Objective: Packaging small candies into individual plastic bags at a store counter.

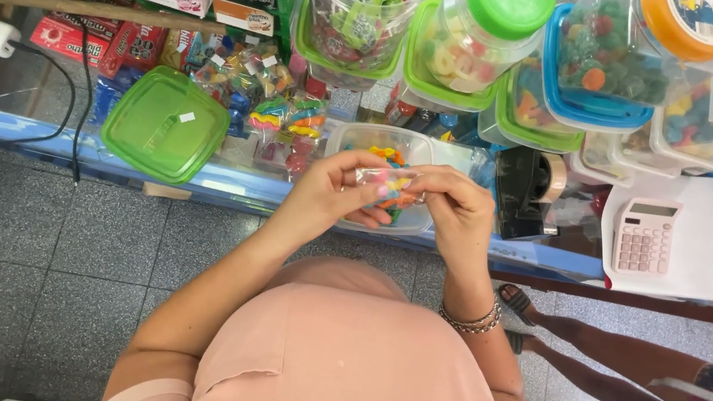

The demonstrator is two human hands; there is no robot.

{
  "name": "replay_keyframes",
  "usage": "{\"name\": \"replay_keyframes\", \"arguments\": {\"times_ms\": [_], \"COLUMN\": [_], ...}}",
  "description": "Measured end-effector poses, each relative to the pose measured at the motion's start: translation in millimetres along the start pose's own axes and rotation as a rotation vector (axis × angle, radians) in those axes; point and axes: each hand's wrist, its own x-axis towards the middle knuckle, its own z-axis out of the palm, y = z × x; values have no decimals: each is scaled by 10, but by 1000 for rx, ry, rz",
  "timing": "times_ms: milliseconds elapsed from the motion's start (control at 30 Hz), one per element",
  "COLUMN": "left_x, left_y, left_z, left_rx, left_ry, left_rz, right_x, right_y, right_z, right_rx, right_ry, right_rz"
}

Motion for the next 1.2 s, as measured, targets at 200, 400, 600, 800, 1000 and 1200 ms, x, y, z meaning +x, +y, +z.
{"name": "replay_keyframes", "arguments": {"times_ms": [200, 400, 600, 800, 1000, 1200], "left_x": [56, 185, 369, 862, 1086, 1016], "left_y": [42, -139, -609, -1486, -1707, -1817], "left_z": [191, 544, 1060, 1099, 1223, 1298], "left_rx": [242, 504, 622, 922, 900, 840], "left_ry": [-4, -84, -441, -467, -417, -326], "left_rz": [29, 149, 188, 287, 338, 337], "right_x": [-133, -549, -856, -850, -764, -915], "right_y": [-118, 144, 538, 986, 1051, 1075], "right_z": [-232, -1006, -1669, -1838, -1802, -1986], "right_rx": [-72, -281, -730, -563, -330, 93], "right_ry": [-18, 397, 481, 395, 357, 385], "right_rz": [29, 87, 408, 720, 654, 632]}}
